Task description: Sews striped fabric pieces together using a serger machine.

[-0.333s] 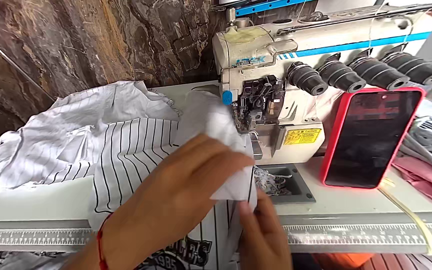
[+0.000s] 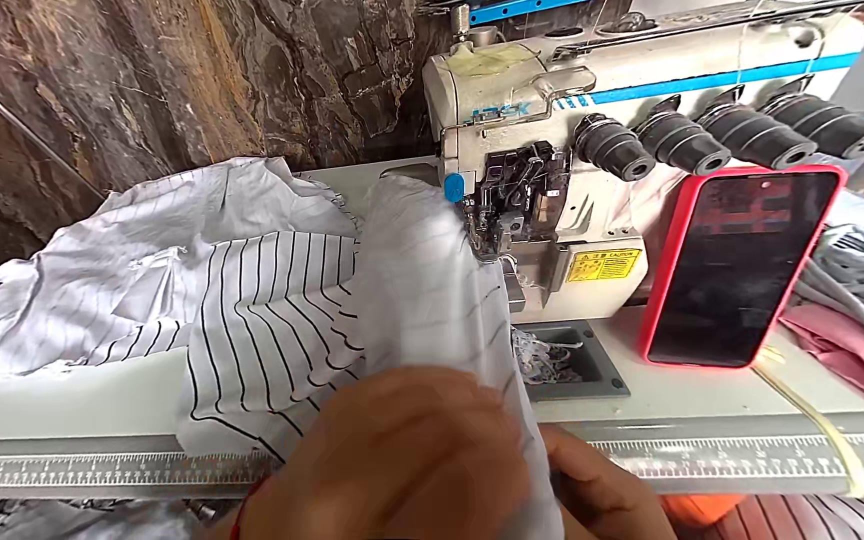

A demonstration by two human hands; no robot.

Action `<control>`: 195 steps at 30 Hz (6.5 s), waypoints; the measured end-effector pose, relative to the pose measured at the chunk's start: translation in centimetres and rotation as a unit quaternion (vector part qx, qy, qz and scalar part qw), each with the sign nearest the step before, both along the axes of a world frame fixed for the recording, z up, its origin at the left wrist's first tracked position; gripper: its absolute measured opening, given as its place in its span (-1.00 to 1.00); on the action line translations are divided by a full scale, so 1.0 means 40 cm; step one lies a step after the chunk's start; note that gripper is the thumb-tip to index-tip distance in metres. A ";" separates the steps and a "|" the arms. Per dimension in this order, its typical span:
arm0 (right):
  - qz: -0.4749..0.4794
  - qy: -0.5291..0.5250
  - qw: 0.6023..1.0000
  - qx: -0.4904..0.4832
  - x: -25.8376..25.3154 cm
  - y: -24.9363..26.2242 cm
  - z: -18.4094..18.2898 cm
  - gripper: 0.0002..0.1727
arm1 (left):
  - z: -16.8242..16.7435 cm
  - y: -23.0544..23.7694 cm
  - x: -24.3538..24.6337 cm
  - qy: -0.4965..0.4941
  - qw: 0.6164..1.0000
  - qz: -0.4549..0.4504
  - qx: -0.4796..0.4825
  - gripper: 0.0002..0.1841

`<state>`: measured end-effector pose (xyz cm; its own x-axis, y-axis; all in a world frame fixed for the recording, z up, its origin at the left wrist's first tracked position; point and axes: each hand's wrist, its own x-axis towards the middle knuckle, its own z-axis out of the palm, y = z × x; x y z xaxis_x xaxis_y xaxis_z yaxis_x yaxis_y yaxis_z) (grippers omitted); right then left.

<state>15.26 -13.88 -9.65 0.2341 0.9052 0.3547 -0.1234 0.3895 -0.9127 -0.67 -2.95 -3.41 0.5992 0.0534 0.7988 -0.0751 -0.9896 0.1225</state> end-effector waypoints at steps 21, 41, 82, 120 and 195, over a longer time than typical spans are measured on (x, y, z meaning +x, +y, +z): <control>-0.022 -0.055 0.998 -0.038 0.012 -0.012 0.007 -0.86 | -0.074 0.026 0.001 0.046 0.997 0.009 0.067 -0.86; -0.021 0.000 0.999 -0.038 0.007 0.033 0.011 -0.77 | -0.084 0.023 0.023 0.000 0.996 0.062 0.066 -0.82; 0.128 -0.003 0.988 -0.086 0.053 -0.094 0.036 -0.64 | -0.180 -0.101 0.009 -0.013 0.997 0.056 0.056 -0.85; -0.094 -0.118 0.987 0.050 0.028 0.052 0.038 -0.78 | -0.048 0.071 -0.010 0.066 0.971 0.131 0.190 -0.75; -0.386 -0.317 0.856 0.129 0.407 -0.256 0.398 -0.91 | 0.716 -0.188 -0.093 0.043 0.956 0.263 -0.122 -0.77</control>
